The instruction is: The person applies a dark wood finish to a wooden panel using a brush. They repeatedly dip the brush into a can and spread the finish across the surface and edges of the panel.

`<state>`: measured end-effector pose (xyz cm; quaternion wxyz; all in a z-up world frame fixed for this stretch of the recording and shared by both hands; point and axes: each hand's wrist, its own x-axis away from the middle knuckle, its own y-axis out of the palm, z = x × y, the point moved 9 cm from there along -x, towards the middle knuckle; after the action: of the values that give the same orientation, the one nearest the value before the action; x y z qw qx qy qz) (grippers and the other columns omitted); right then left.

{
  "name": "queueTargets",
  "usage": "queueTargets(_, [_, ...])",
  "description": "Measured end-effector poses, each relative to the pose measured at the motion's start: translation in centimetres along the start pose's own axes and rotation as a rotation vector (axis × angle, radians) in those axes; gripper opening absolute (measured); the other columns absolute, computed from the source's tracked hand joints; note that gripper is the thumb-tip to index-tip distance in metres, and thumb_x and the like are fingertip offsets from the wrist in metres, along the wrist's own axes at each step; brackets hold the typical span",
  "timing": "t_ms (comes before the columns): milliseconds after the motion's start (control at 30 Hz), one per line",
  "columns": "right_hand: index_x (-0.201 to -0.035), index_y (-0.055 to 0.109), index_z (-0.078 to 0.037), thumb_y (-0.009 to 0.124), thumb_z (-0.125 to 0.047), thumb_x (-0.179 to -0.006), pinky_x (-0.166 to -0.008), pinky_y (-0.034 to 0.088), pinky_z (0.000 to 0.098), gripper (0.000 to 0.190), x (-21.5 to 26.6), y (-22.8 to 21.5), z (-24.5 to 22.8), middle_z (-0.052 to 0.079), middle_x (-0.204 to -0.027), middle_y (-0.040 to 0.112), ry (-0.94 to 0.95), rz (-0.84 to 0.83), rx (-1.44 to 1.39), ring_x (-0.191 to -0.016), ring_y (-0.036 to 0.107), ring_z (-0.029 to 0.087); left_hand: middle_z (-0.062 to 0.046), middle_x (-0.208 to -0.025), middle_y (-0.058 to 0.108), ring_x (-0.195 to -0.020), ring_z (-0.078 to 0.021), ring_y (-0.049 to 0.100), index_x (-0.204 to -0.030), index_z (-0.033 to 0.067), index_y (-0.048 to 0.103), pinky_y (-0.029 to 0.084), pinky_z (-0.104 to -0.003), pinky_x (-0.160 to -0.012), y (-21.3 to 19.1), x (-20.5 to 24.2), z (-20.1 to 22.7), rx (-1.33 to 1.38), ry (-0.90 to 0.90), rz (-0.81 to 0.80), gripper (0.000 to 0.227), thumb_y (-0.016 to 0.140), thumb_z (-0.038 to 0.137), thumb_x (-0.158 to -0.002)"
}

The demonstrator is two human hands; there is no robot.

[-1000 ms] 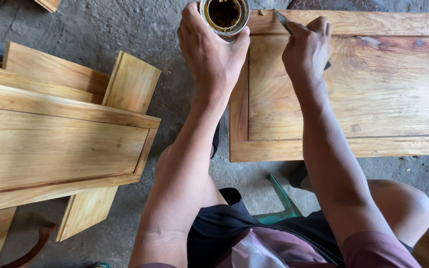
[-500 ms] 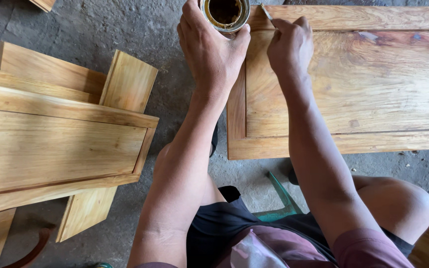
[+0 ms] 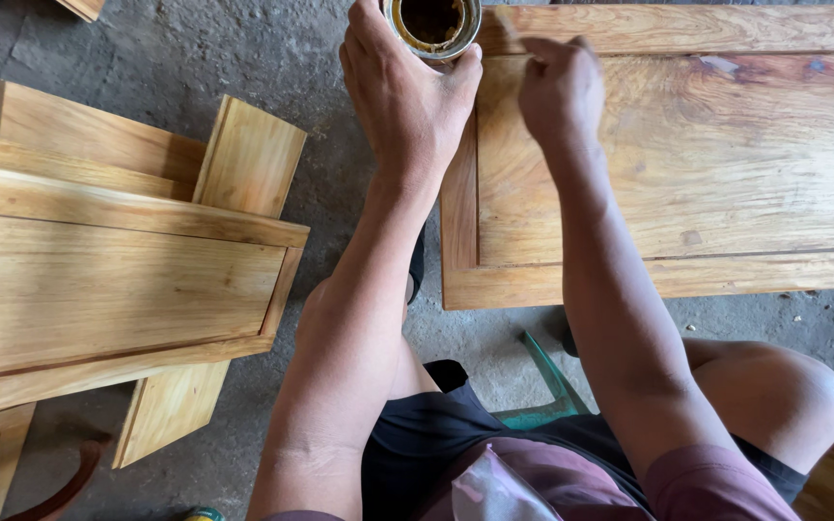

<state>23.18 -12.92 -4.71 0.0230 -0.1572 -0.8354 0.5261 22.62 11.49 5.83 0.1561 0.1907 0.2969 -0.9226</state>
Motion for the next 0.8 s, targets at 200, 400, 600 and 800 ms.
queueTargets(200, [-0.117, 0.081, -0.014, 0.073, -0.006, -0.088, -0.075, 0.055, 0.0428, 0.031, 0.6, -1.3, 0.4, 0.015, -0.097, 0.065, -0.098, 0.114, 0.083, -0.087, 0.066, 0.03, -0.017, -0.123, 0.058, -0.12, -0.0347, 0.059, -0.138, 0.0006, 0.038, 0.042, -0.05, -0.116, -0.2, 0.2, 0.2, 0.011, 0.027, 0.013, 0.087, 0.094, 0.026, -0.076])
queueTargets(400, [-0.123, 0.079, -0.017, 0.069, -0.006, -0.096, -0.076, 0.056, 0.0388, 0.031, -0.1, -0.7, 1.5, 0.013, -0.103, 0.066, -0.017, 0.021, 0.02, -0.087, 0.066, 0.024, -0.017, -0.121, 0.059, -0.119, -0.0361, 0.059, -0.137, 0.0005, 0.038, 0.043, -0.05, -0.114, -0.2, 0.0, 0.2, 0.01, 0.003, 0.017, 0.086, 0.094, 0.024, -0.075])
queueTargets(600, [-0.116, 0.082, -0.015, 0.071, -0.005, -0.093, -0.067, 0.053, 0.037, 0.027, -0.1, 0.7, 0.6, 0.016, -0.093, 0.067, -0.101, -0.003, 0.009, -0.079, 0.064, 0.023, -0.017, -0.123, 0.059, -0.12, -0.0355, 0.059, -0.136, 0.0012, 0.039, 0.042, -0.05, -0.114, 0.1, -0.1, -0.2, -0.009, -0.012, -0.005, 0.087, 0.095, 0.025, -0.074])
queueTargets(800, [-0.118, 0.08, -0.01, 0.066, -0.002, -0.097, -0.062, 0.056, 0.0316, 0.027, -0.8, 0.0, 0.3, 0.019, -0.096, 0.071, -0.181, 0.08, -0.012, -0.075, 0.067, 0.022, -0.019, -0.131, 0.058, -0.126, -0.0353, 0.057, -0.14, -0.0005, 0.038, 0.041, -0.05, -0.115, -0.7, -0.2, -0.5, 0.001, 0.007, 0.019, 0.089, 0.094, 0.023, -0.075])
